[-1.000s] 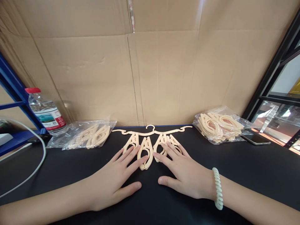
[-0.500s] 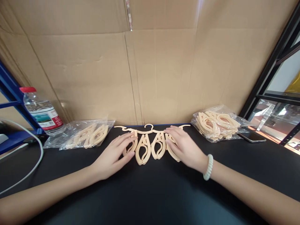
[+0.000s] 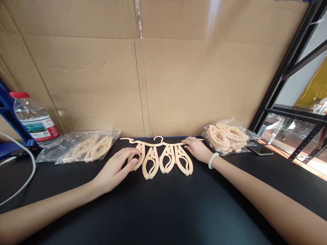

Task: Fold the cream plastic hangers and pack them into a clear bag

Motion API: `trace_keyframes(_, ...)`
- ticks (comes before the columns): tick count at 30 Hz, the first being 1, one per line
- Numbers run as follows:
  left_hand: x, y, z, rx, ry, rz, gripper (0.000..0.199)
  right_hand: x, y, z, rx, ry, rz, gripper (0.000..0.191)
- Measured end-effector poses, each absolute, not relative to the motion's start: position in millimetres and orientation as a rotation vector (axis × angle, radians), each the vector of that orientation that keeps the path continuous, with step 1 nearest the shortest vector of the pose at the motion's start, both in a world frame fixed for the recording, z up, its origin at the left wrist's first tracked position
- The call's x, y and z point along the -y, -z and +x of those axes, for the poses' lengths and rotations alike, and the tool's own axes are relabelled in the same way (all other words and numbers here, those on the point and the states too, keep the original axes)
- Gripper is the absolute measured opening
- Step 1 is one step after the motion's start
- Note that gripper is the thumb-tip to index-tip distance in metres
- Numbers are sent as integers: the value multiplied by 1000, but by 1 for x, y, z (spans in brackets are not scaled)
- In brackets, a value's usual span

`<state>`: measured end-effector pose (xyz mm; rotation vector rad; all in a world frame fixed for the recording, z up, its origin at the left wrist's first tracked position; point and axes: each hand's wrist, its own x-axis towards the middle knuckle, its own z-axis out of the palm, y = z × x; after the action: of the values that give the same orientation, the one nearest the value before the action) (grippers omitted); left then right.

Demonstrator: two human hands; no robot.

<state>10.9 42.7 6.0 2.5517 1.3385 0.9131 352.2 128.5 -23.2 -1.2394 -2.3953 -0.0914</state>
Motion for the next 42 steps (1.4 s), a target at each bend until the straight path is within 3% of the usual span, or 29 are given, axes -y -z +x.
trace_keyframes(13,-33,-11,13,-1326,-899,2586,28,-124,11,347,2182,-42,-1196,19)
trace_keyframes(23,-20,-15,12,-1260,-910,2674,25,-124,-38,343,2127,-75,-1306,13)
trace_keyframes(30,1,-18,5,-1307,-1111,2015,26,-71,-56,348,2116,93,-1093,17)
trace_keyframes(37,-1,-26,-6,-1189,-1290,1159,51,-24,-30,336,2095,188,-959,17)
trace_keyframes(42,-1,-32,-11,-1217,-1266,1199,64,-25,-11,327,2076,211,-938,15)
